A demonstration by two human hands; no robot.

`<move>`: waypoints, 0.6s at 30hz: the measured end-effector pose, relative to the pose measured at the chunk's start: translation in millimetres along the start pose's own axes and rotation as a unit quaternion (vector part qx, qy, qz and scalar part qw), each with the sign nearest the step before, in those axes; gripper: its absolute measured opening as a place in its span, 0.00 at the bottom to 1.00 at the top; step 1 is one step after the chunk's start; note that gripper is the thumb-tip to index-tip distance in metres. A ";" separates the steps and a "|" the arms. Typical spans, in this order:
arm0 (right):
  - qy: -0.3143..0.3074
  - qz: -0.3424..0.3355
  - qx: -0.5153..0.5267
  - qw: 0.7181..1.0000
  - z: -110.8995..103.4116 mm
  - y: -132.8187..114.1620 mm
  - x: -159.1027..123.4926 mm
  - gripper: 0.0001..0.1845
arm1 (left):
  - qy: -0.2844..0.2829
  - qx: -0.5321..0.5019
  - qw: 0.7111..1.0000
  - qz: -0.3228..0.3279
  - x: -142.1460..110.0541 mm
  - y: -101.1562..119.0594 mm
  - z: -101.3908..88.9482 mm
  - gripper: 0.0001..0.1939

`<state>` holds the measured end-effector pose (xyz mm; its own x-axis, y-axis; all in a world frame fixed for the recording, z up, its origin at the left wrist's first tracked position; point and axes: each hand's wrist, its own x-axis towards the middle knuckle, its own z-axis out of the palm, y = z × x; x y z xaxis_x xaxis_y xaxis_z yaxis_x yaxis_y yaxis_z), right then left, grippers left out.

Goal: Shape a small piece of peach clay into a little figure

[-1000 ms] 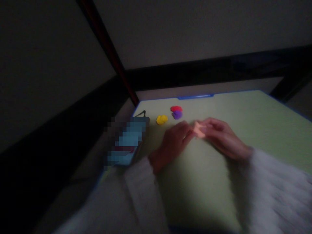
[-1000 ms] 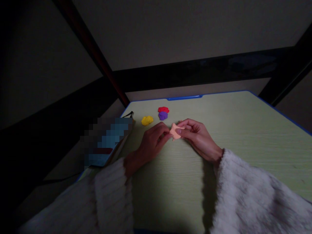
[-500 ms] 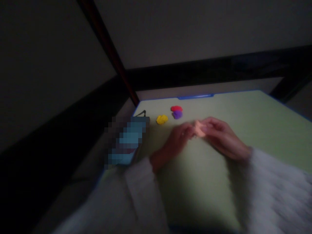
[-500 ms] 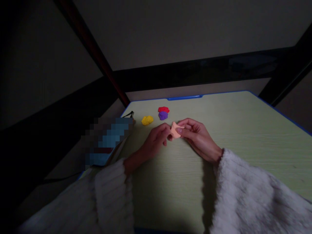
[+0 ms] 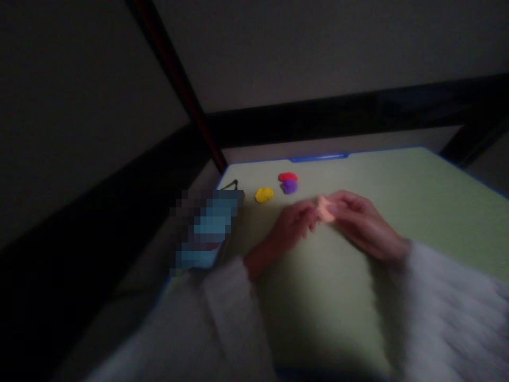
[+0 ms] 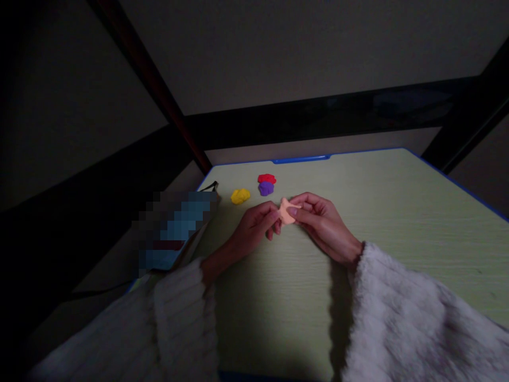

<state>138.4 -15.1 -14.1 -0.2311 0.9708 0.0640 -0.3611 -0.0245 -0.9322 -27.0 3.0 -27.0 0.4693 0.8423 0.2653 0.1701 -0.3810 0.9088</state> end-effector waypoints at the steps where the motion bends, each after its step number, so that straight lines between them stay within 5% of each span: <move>1: 0.005 0.003 0.003 1.000 0.0 -0.5 0.1 0.06 | 0.017 0.035 0.999 0.015 -0.5 0.2 -1.4 0.16; 4: 0.022 0.014 0.012 1.000 -0.3 -1.6 0.7 0.07 | 0.049 0.221 0.970 0.084 -2.9 1.2 -7.5 0.13; 7: 0.027 0.017 0.011 0.999 -1.0 -1.5 1.7 0.08 | 0.022 0.366 0.918 0.153 -5.7 2.0 -12.2 0.09; 11: 0.036 0.008 -0.008 0.999 -0.8 -0.2 2.6 0.07 | 0.045 0.409 0.888 0.205 -6.8 1.1 -11.9 0.08; 18: 0.045 0.001 -0.058 0.997 3.0 2.7 0.9 0.12 | 0.084 0.429 0.876 0.202 -6.0 -0.3 -6.9 0.08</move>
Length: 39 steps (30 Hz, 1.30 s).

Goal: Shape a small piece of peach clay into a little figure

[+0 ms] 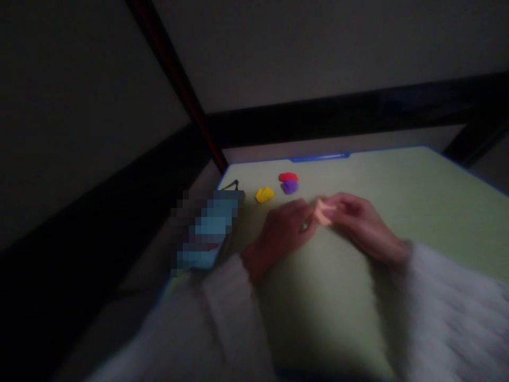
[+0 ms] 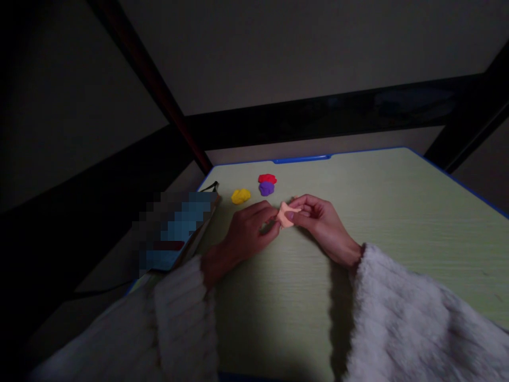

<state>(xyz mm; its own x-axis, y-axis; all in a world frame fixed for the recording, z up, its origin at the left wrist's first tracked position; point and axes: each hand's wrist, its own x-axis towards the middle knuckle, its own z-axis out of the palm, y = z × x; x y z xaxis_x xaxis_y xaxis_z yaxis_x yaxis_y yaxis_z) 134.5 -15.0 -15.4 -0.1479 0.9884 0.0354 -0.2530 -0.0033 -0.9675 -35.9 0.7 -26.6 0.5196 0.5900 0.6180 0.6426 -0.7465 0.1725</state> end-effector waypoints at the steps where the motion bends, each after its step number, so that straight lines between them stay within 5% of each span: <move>1: -0.001 -0.004 -0.010 1.000 0.2 0.0 -0.4 0.12 | -0.002 -0.001 1.000 -0.003 -0.2 0.4 0.4 0.08; 12: 0.002 -0.005 -0.003 1.000 5.6 -1.6 -1.4 0.13 | 0.028 -0.041 0.998 -0.030 -1.1 3.0 4.8 0.08; 22: 0.034 0.014 0.084 0.996 -2.1 -3.8 2.3 0.11 | 0.077 -0.216 0.952 -0.203 2.2 6.2 3.2 0.04; 33: 0.011 0.023 0.079 0.997 -0.7 -2.3 -0.7 0.10 | -0.013 -0.279 0.943 -0.180 7.4 13.2 2.3 0.12; 36: 0.010 0.016 0.089 0.996 -0.8 -2.8 -0.2 0.09 | -0.013 -0.347 0.909 -0.232 7.5 9.8 3.4 0.12; 39: 0.007 0.005 0.082 0.997 -0.5 -3.0 0.3 0.09 | -0.019 -0.460 0.829 -0.317 9.3 6.8 2.4 0.16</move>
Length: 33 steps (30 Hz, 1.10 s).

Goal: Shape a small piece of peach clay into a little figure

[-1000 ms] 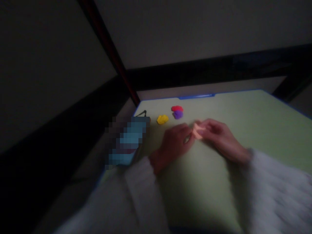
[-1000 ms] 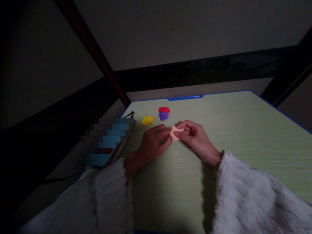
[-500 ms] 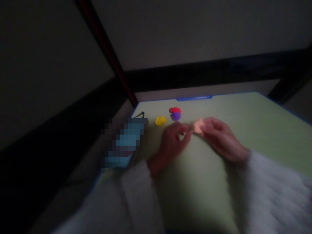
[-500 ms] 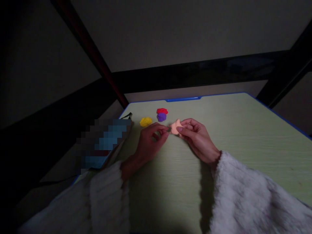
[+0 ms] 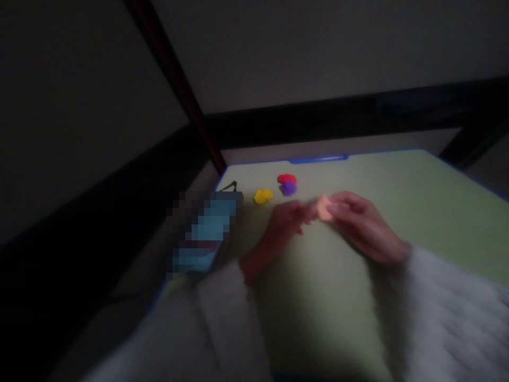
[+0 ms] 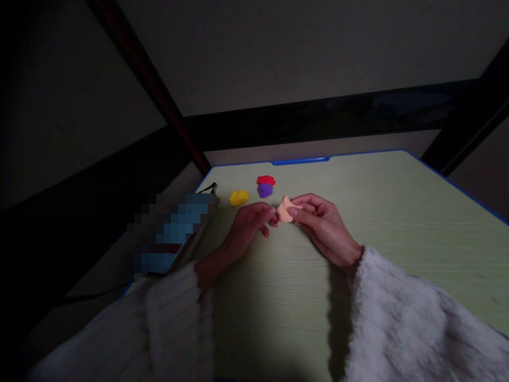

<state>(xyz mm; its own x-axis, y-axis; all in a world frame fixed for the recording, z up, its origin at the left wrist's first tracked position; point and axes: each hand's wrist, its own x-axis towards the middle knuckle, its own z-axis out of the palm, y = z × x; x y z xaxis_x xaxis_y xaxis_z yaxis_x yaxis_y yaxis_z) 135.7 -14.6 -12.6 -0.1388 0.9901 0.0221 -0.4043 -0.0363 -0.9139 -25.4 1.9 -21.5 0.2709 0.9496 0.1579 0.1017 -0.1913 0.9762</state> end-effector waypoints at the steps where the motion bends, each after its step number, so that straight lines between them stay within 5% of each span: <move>1: -0.002 -0.001 -0.009 1.000 0.2 0.2 0.1 0.09 | -0.004 -0.035 0.999 -0.025 0.7 0.9 -0.3 0.16; 10: -0.036 -0.007 -0.063 0.997 -1.9 5.0 -1.7 0.22 | 0.011 -0.116 0.992 -0.040 3.5 -1.6 3.8 0.11; 15: -0.022 -0.022 -0.066 0.997 -3.8 5.0 -0.7 0.20 | 0.009 -0.172 0.984 -0.045 5.0 -5.0 1.3 0.10; 20: 0.004 -0.032 -0.072 0.997 -5.3 3.3 0.6 0.21 | -0.058 -0.179 0.982 0.008 6.4 -2.6 -1.3 0.10; 33: 0.021 -0.060 -0.088 0.994 -1.5 3.0 -0.7 0.24 | -0.061 -0.216 0.975 -0.008 7.1 -11.5 -0.7 0.10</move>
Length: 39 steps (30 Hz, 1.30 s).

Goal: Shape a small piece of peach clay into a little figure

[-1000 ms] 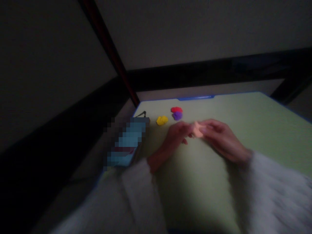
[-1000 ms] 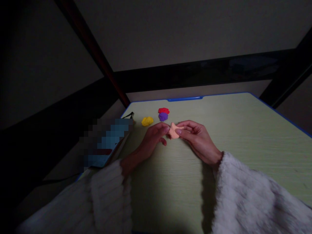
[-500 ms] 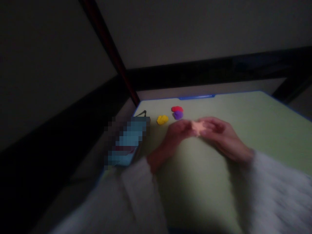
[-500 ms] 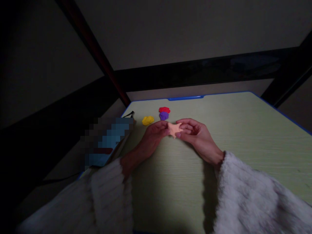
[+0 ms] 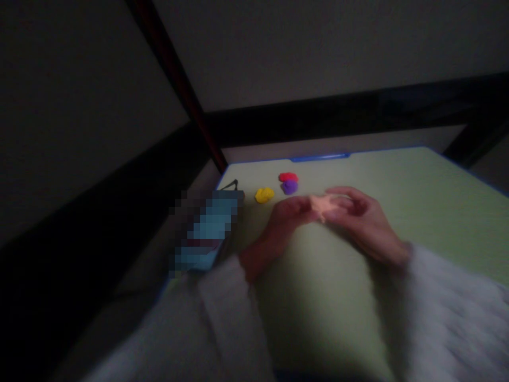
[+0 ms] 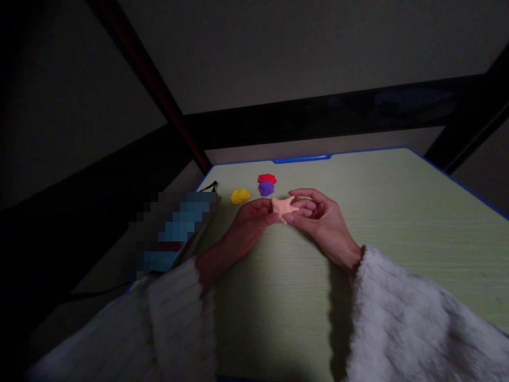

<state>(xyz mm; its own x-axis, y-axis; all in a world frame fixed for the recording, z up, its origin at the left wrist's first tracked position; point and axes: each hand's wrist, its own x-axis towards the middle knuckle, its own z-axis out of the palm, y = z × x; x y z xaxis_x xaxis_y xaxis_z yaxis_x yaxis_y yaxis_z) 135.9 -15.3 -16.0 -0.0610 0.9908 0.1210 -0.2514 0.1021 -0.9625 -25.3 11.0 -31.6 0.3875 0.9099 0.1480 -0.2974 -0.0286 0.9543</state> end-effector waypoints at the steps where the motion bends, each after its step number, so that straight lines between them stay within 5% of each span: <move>1: -0.002 -0.009 -0.003 1.000 0.5 -0.2 0.2 0.26 | -0.001 -0.015 1.000 0.002 0.1 0.0 0.3 0.11; 9: -0.011 -0.039 -0.053 0.998 4.7 -4.0 -0.9 0.25 | 0.060 0.071 0.996 0.011 1.4 2.9 2.4 0.10; 18: -0.001 -0.019 -0.077 0.997 3.8 -1.8 -2.3 0.17 | 0.032 0.173 0.984 0.018 0.1 4.6 0.0 0.11; 39: -0.036 0.056 -0.004 0.998 -2.4 1.1 1.9 0.09 | 0.027 0.129 0.991 0.008 0.9 -3.4 -2.3 0.12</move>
<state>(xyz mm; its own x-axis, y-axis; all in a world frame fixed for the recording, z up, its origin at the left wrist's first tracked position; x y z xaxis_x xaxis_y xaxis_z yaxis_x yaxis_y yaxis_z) 137.8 -13.1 -17.4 -0.1577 0.9871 0.0285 -0.2307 -0.0087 -0.9730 -26.0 12.8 -35.3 0.3347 0.9294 0.1557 -0.0678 -0.1411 0.9877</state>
